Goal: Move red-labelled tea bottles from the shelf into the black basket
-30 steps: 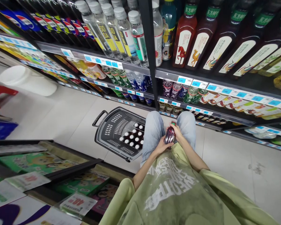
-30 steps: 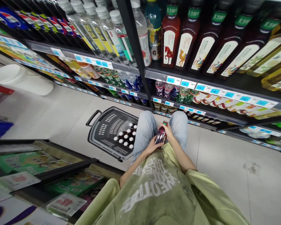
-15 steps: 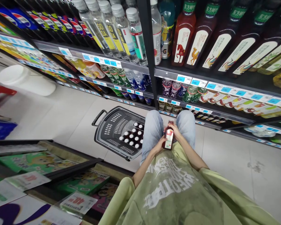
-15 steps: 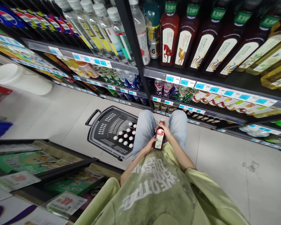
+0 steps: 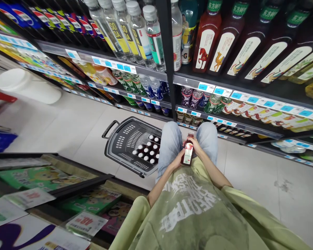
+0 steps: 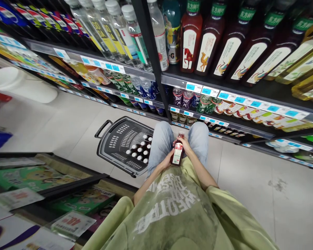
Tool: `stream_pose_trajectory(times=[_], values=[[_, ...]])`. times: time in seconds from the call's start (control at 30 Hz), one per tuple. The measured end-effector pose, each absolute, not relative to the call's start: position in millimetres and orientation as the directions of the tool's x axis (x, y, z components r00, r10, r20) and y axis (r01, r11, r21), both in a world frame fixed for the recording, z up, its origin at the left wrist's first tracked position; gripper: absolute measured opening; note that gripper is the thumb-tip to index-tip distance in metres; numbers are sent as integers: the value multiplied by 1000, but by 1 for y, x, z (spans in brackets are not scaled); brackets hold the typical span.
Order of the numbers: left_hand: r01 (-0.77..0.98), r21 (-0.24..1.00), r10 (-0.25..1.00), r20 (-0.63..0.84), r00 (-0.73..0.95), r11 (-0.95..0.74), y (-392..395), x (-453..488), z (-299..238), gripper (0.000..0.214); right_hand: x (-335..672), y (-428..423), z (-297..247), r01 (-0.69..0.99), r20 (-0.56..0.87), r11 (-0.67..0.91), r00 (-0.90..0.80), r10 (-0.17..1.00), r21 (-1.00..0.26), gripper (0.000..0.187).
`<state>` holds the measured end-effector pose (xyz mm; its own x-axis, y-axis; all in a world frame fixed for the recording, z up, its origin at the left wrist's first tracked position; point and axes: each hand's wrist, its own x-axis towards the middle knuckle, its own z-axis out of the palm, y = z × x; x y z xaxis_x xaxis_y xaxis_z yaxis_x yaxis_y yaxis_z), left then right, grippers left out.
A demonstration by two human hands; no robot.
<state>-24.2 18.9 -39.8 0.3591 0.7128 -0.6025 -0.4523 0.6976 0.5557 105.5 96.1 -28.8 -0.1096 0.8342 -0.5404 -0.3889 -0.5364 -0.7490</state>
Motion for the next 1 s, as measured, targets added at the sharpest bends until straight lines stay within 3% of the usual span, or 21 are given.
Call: stream_pose_trajectory(times=[0.37, 0.63, 0.8, 0.9, 1.0], values=[[-440, 590, 735, -576, 358, 677, 18, -25, -44, 79, 106, 96, -29, -389, -541, -532, -96, 835, -752, 34], [-406, 641, 757, -585, 292, 652, 19, -23, -53, 72, 106, 96, -29, -358, -542, -529, -70, 837, -770, 35], [-182, 785, 799, -542, 261, 592, 19, -28, -51, 67, 106, 94, -28, -301, -545, -529, -32, 838, -794, 35], [65, 889, 865, -457, 208, 454, 17, -29, -42, 65, 105, 93, -30, -271, -537, -515, 10, 844, -813, 38], [263, 906, 923, -369, 110, 331, 16, -29, -35, 78, 105, 92, -31, -248, -528, -503, 44, 848, -828, 41]])
